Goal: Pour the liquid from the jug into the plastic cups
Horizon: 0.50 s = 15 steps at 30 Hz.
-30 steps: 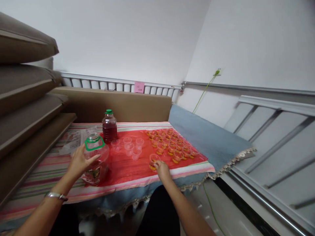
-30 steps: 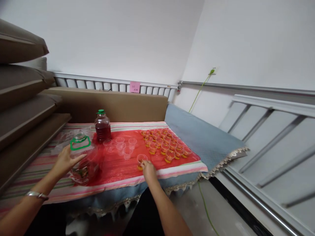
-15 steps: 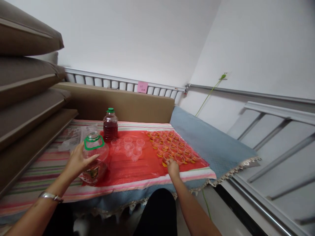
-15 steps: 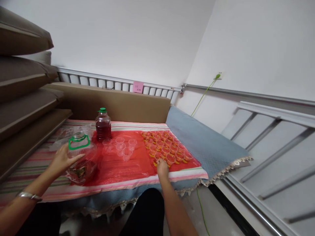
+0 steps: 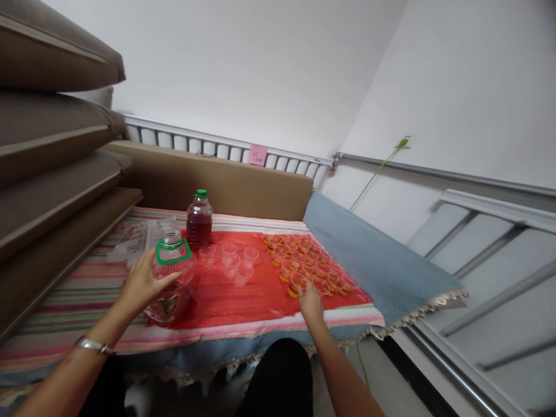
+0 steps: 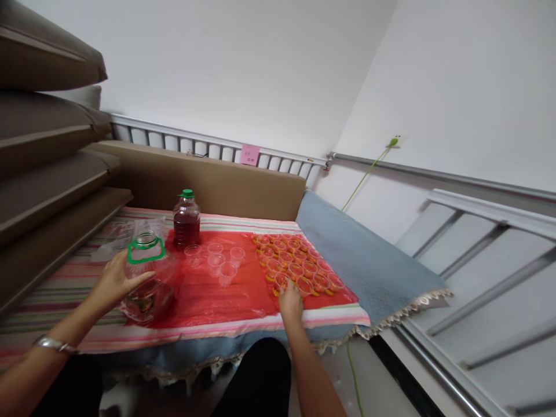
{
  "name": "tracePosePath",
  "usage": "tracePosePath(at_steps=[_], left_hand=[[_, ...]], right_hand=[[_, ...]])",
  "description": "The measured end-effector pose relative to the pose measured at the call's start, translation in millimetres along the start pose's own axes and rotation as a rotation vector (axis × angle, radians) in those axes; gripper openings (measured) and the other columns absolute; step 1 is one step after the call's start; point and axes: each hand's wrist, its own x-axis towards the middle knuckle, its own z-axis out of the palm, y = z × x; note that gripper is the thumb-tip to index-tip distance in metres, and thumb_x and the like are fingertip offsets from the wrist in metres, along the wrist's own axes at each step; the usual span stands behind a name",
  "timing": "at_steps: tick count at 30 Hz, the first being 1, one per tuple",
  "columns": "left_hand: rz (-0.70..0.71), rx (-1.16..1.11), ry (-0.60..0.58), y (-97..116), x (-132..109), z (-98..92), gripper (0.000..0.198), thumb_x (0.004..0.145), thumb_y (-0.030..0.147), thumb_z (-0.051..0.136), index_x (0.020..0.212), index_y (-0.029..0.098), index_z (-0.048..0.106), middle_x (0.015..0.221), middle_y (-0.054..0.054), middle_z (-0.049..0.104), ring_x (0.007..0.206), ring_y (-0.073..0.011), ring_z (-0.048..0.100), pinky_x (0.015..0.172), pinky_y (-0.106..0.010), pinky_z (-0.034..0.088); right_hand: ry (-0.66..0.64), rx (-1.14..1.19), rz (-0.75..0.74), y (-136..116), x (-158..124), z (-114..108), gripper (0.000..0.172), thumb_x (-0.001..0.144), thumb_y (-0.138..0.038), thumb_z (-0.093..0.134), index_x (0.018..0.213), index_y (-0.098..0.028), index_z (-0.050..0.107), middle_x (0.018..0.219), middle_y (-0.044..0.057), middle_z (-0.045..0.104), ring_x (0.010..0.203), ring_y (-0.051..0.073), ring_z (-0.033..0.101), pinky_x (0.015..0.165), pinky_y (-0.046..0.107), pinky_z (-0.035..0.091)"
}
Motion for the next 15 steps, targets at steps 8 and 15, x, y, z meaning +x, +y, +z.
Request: tracePosePath(at_steps=[8,15], left_hand=[[0.019,0.052,-0.021,8.4,-12.5,0.2,0.080,0.070,0.055,0.069,0.135,0.015,0.043,0.134,-0.018,0.054,0.125,-0.0349,0.050,0.106,-0.051,0.039],[-0.020,-0.009,-0.002,11.9,-19.3,-5.2,0.084,0.069,0.049,0.073,0.140,0.019,0.039,0.139,-0.017,0.051,0.129,-0.0341,0.047,0.108,-0.052,0.037]], right_hand=[[-0.075,0.141,-0.388,-92.0,-26.0,12.4,0.032,0.088,-0.021,0.048,0.116,-0.017,0.064,0.118,0.012,0.066,0.113,0.023,0.060,0.100,0.032,0.042],[-0.232,0.093,-0.389,-142.4,-34.7,61.7,0.031,0.084,-0.016,0.056,0.113,-0.015,0.067,0.113,0.015,0.069,0.104,0.024,0.065,0.089,0.028,0.046]])
